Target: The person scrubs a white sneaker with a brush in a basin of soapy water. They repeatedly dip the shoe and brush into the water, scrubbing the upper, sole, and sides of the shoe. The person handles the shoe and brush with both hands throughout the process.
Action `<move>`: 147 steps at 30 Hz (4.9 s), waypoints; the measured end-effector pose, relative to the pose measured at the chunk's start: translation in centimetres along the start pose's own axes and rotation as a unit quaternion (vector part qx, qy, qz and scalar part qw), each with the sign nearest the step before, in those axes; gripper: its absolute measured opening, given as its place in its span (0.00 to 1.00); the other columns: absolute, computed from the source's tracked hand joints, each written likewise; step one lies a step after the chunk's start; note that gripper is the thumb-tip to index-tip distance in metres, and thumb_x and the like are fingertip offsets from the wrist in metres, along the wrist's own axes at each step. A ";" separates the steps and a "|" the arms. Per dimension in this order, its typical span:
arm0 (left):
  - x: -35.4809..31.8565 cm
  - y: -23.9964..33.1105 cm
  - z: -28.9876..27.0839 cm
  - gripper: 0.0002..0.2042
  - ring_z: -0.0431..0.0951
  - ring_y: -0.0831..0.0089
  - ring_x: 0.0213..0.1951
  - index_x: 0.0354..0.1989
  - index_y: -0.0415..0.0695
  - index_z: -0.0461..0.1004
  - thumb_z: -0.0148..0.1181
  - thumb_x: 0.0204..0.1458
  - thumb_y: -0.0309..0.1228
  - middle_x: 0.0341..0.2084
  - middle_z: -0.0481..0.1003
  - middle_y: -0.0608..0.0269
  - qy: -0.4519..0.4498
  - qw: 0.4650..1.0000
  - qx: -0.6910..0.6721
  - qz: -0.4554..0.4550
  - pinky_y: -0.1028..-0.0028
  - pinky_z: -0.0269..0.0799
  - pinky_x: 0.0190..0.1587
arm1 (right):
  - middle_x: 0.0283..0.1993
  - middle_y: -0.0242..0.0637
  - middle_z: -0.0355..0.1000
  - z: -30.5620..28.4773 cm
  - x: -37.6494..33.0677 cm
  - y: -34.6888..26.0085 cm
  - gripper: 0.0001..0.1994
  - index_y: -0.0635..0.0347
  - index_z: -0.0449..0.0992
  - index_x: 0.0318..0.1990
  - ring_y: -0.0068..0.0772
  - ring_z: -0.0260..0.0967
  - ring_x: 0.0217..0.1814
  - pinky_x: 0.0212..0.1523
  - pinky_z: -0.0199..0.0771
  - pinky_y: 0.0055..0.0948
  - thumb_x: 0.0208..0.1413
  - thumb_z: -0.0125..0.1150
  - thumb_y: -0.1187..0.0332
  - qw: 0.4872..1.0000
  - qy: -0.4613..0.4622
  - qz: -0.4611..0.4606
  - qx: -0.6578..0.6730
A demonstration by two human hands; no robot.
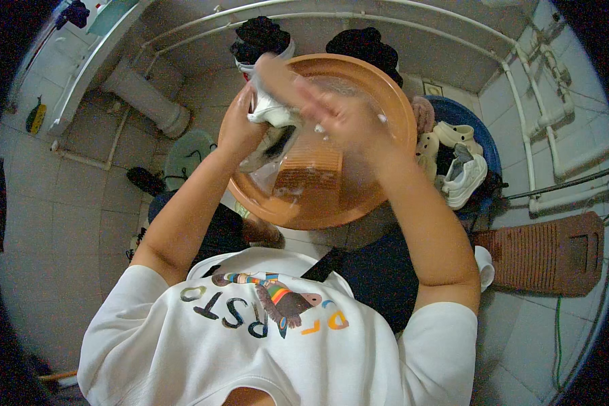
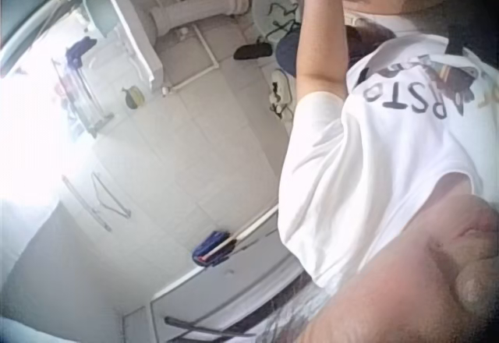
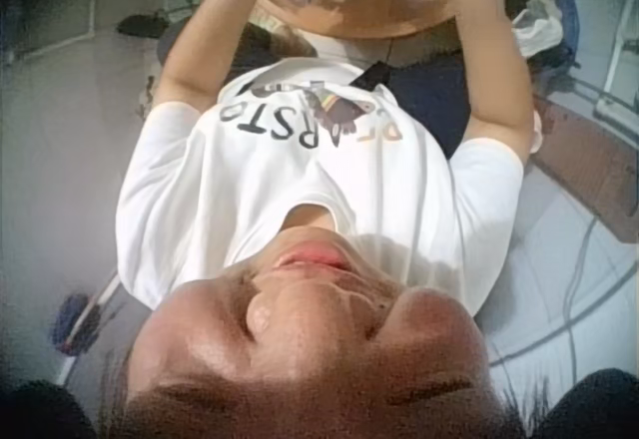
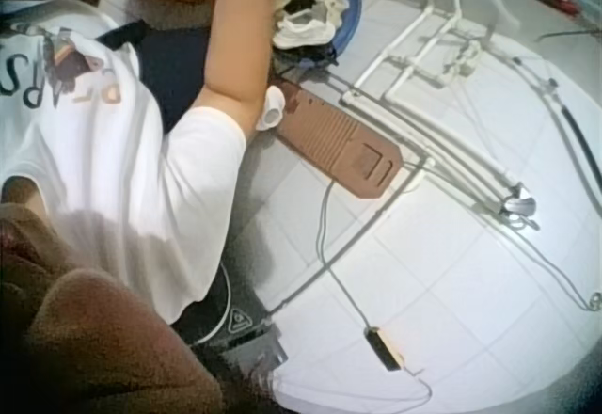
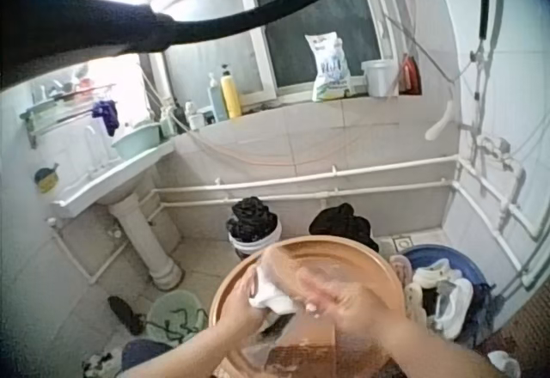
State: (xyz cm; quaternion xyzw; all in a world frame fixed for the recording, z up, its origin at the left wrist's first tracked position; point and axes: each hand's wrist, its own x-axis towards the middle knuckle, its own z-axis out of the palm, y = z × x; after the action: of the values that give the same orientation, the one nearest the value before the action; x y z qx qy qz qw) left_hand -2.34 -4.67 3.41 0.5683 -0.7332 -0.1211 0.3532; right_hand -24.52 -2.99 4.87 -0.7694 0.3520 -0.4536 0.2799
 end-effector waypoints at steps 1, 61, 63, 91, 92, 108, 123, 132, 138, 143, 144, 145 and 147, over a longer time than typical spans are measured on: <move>0.2 0.0 -0.3 0.32 0.68 0.54 0.50 0.55 0.41 0.60 0.61 0.36 0.26 0.45 0.68 0.48 0.000 0.998 -0.068 -0.014 0.67 0.62 0.51 | 0.44 0.40 0.73 0.3 -0.1 -1.0 0.20 0.48 0.65 0.56 0.24 0.71 0.41 0.44 0.67 0.24 0.55 0.53 0.63 0.998 -0.039 -0.026 -0.040; -1.5 0.4 0.5 0.20 0.71 0.61 0.46 0.51 0.43 0.62 0.48 0.47 0.17 0.43 0.68 0.55 -0.081 0.766 -0.559 -0.305 0.60 0.69 0.49 | 0.26 0.42 0.71 1.3 0.3 -0.6 0.23 0.47 0.63 0.58 0.20 0.65 0.28 0.32 0.66 0.22 0.56 0.48 0.50 0.979 0.019 0.196 -0.051; -1.6 -0.8 1.7 0.21 0.70 0.64 0.47 0.52 0.44 0.61 0.50 0.47 0.19 0.44 0.69 0.58 -0.089 0.754 -0.573 -0.308 0.62 0.68 0.49 | 0.25 0.41 0.70 1.2 0.3 1.5 0.23 0.47 0.63 0.58 0.20 0.64 0.27 0.31 0.66 0.21 0.56 0.48 0.50 0.984 0.092 0.151 -0.033; -2.7 -2.4 1.4 0.18 0.68 0.61 0.50 0.52 0.43 0.62 0.50 0.50 0.25 0.46 0.68 0.57 -0.051 0.695 -0.669 -0.260 0.58 0.64 0.52 | 0.38 0.51 0.71 4.5 -1.7 3.4 0.21 0.41 0.64 0.56 0.49 0.71 0.38 0.41 0.69 0.40 0.56 0.44 0.50 0.983 0.023 0.168 -0.075; -2.5 -4.5 1.8 0.17 0.67 0.60 0.51 0.51 0.45 0.63 0.49 0.52 0.26 0.48 0.67 0.57 -0.042 0.649 -0.699 -0.298 0.57 0.63 0.53 | 0.40 0.50 0.71 5.2 -2.5 5.8 0.21 0.43 0.64 0.56 0.47 0.71 0.39 0.42 0.68 0.38 0.57 0.44 0.51 0.980 0.024 0.177 -0.082; -5.6 -4.2 -3.2 0.60 0.60 0.62 0.55 0.63 0.47 0.38 0.75 0.20 0.44 0.54 0.56 0.57 0.008 0.916 -0.399 -0.049 0.64 0.57 0.58 | 0.30 0.32 0.70 8.1 -4.8 7.0 0.20 0.59 0.68 0.51 0.20 0.61 0.18 0.17 0.62 0.22 0.58 0.46 0.56 0.928 -0.063 0.340 0.136; -7.8 -7.8 -6.9 0.54 0.54 0.56 0.59 0.62 0.41 0.45 0.68 0.21 0.42 0.55 0.55 0.48 -0.125 0.981 -0.138 -0.046 0.64 0.49 0.60 | 0.44 0.38 0.70 3.6 -2.3 3.8 0.27 0.65 0.59 0.56 0.28 0.68 0.42 0.45 0.66 0.27 0.50 0.59 0.63 0.957 0.036 0.216 0.191; -11.6 -7.2 -3.3 0.49 0.55 0.51 0.54 0.61 0.45 0.46 0.68 0.26 0.32 0.53 0.55 0.48 -0.052 0.997 -0.007 -0.052 0.61 0.53 0.58 | 0.54 0.51 0.64 3.7 -2.7 7.4 0.30 0.58 0.52 0.62 0.39 0.62 0.57 0.55 0.60 0.29 0.55 0.52 0.57 0.967 -0.061 0.245 -0.032; -11.5 -3.0 -1.4 0.42 0.57 0.50 0.52 0.57 0.46 0.53 0.68 0.27 0.30 0.49 0.53 0.46 -0.010 0.998 0.056 -0.027 0.61 0.56 0.57 | 0.50 0.54 0.66 7.0 -3.9 0.6 0.28 0.43 0.57 0.61 0.49 0.65 0.52 0.52 0.63 0.36 0.53 0.50 0.48 0.954 -0.188 0.200 -0.123; -11.1 -2.4 -1.2 0.41 0.60 0.48 0.50 0.55 0.50 0.59 0.70 0.24 0.30 0.47 0.54 0.45 -0.007 0.994 0.092 -0.052 0.61 0.60 0.54 | 0.49 0.52 0.67 3.8 -4.4 8.3 0.27 0.47 0.59 0.60 0.47 0.66 0.51 0.51 0.63 0.36 0.54 0.49 0.51 0.934 -0.130 0.307 -0.128; -11.1 -2.6 -1.2 0.41 0.60 0.47 0.49 0.54 0.51 0.60 0.71 0.22 0.30 0.47 0.54 0.45 -0.004 0.994 0.090 -0.054 0.61 0.60 0.53 | 0.49 0.51 0.68 3.5 -3.9 6.8 0.27 0.46 0.60 0.59 0.48 0.67 0.50 0.50 0.64 0.37 0.54 0.49 0.49 0.928 -0.166 0.315 -0.111; -10.9 -2.6 -1.2 0.41 0.61 0.48 0.49 0.54 0.51 0.60 0.71 0.22 0.30 0.47 0.54 0.45 -0.008 0.994 0.094 -0.055 0.61 0.60 0.53 | 0.49 0.52 0.68 4.1 -3.6 4.7 0.27 0.46 0.60 0.59 0.48 0.67 0.49 0.50 0.64 0.37 0.53 0.49 0.48 0.935 -0.162 0.296 -0.107; -11.0 -2.5 -0.9 0.40 0.61 0.48 0.49 0.54 0.51 0.61 0.71 0.23 0.31 0.46 0.55 0.45 -0.016 0.992 0.104 -0.065 0.61 0.61 0.53 | 0.48 0.52 0.68 6.6 -3.7 0.4 0.27 0.44 0.61 0.59 0.48 0.67 0.49 0.49 0.64 0.38 0.53 0.49 0.47 0.948 -0.161 0.256 -0.096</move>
State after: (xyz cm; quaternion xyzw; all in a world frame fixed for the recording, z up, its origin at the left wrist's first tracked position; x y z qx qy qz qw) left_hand 1.27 4.82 -1.58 0.6463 -0.7090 -0.0761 0.2716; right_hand -19.97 0.49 -0.14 -0.7394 0.5296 -0.2005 0.3641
